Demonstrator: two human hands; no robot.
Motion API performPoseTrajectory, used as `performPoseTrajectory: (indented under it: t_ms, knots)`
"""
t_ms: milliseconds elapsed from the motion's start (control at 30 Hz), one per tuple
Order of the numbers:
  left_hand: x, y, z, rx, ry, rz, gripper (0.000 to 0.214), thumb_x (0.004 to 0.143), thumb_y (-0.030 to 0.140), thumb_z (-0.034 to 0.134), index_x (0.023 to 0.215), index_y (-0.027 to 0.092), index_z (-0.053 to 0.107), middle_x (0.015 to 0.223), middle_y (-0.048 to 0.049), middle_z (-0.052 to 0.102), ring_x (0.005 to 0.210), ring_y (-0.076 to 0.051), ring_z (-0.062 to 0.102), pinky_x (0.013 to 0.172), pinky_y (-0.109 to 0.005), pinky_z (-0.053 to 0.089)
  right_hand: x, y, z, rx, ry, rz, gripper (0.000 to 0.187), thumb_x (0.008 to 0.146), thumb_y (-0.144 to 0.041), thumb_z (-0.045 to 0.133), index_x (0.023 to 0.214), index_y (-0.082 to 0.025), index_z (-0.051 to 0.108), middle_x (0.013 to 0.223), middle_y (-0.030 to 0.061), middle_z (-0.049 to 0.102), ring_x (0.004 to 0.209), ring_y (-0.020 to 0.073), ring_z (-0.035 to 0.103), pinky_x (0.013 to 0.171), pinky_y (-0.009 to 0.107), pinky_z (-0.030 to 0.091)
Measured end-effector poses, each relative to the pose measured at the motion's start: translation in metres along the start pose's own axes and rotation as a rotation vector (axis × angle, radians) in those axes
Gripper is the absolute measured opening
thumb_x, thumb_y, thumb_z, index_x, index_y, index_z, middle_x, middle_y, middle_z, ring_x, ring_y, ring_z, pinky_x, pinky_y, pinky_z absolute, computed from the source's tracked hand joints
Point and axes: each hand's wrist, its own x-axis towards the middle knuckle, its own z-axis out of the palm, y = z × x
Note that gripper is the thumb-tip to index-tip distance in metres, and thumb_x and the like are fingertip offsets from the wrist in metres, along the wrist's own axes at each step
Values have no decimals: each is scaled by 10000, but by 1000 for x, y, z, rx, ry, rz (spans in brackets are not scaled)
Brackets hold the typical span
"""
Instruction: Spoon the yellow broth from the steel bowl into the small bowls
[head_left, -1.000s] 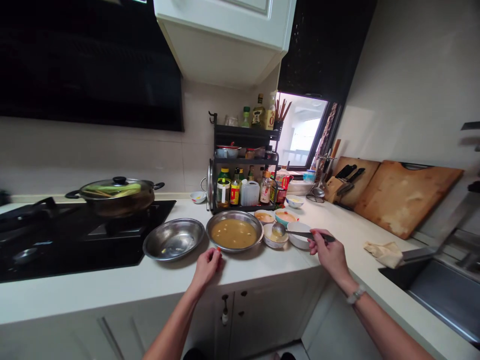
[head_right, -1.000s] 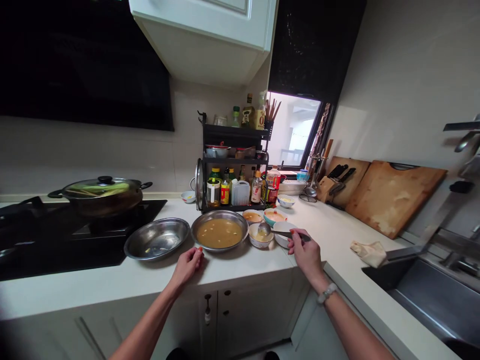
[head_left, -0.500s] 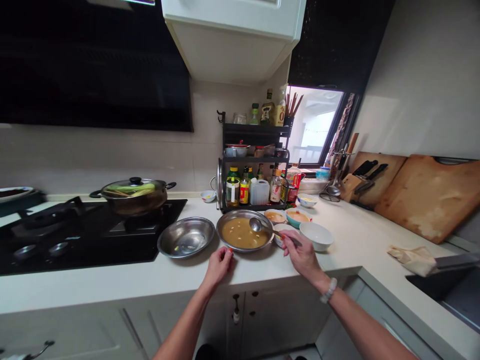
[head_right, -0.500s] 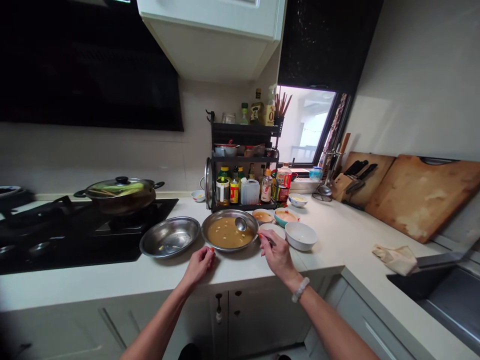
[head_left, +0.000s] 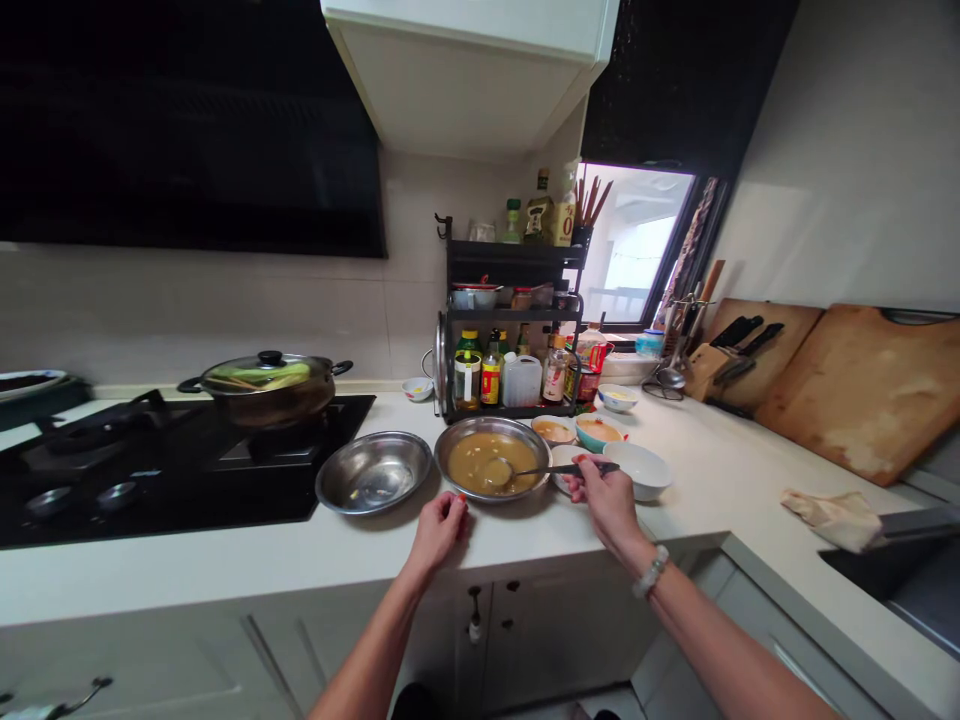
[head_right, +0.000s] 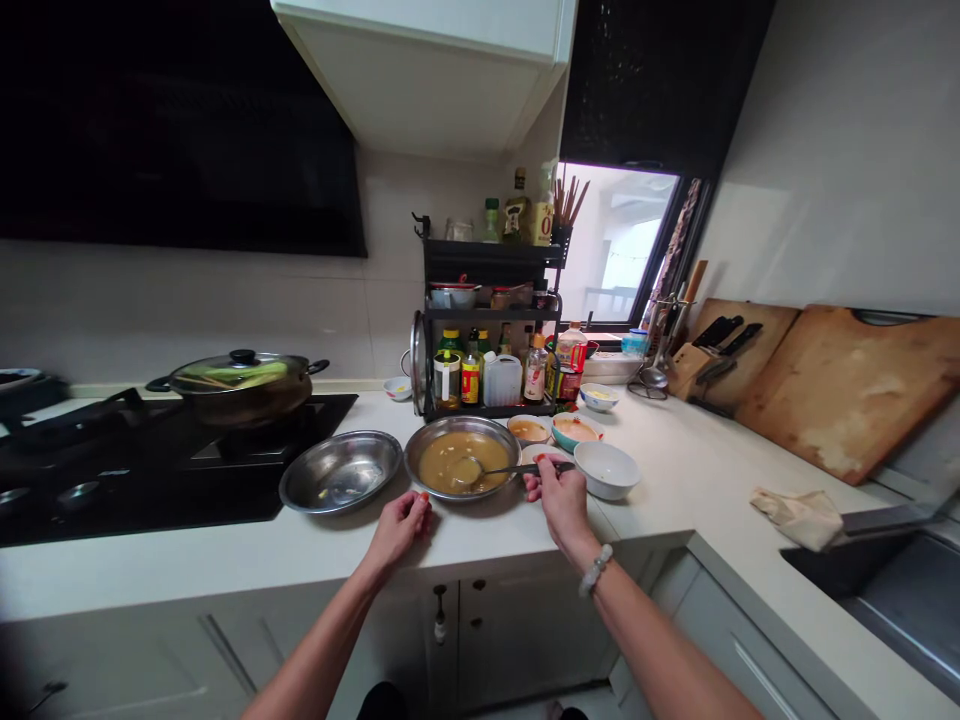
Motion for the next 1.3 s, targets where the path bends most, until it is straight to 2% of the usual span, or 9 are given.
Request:
performPoseTrajectory:
  t_ms: [233,367,467,667,933,1033,1133,1300]
  knots:
    - [1,-1,0,-42,9,-7,463,755,616,553,604,184,479,464,51,477,405,-94,441,421,-212,369,2,-15,-4,87,53,17,348,598,-444,750,736,-161,604,487,17,610,396,132,532,322,208,411]
    - [1,1,1,-70,13,-25,483,731,638,564,590,185,467,463,51,476,396,-88,433,414,-211,364,6,-24,-12,118,77,42,315,582,-386,758,722,-144,614,483,18,600,437,145,567,323,190,401]
    - [1,1,1,-85,21,-30,488,717,643,574,591,183,470,463,50,478,395,-86,429,409,-209,359,10,-33,-23,127,89,31,270,590,-338,747,716,-144,607,472,5,580,467,150,591,332,175,395]
    - [0,5,1,-78,36,-43,482,708,642,579,596,182,485,470,49,480,397,-94,442,415,-222,387,21,-50,-52,124,155,-32,281,575,-318,742,731,-130,603,511,12,596,424,112,550,341,166,393]
    - [-1,3,-1,-67,28,-34,464,730,620,572,604,179,498,477,47,489,413,-93,439,431,-218,386,26,-54,-84,-21,243,-144,325,590,-375,735,754,-131,597,508,17,593,429,135,562,335,192,407]
    - [-1,2,-2,-50,22,-30,457,741,611,565,613,177,509,480,44,492,421,-96,445,439,-221,393,21,-50,-91,-176,200,-212,367,650,-465,702,788,-142,598,492,3,576,398,140,541,344,229,434]
    - [-2,3,-2,-42,21,-26,454,744,609,561,615,177,510,481,43,495,419,-97,446,439,-221,388,13,-45,-97,-375,104,-335,368,745,-512,628,842,-158,608,486,-13,564,376,140,530,367,249,451]
    - [-2,4,-1,-44,22,-31,451,741,611,558,608,185,495,472,48,490,410,-101,450,438,-224,386,-6,-44,-98,-538,-87,-568,277,835,-426,573,919,-176,657,633,16,612,459,132,563,420,248,474]
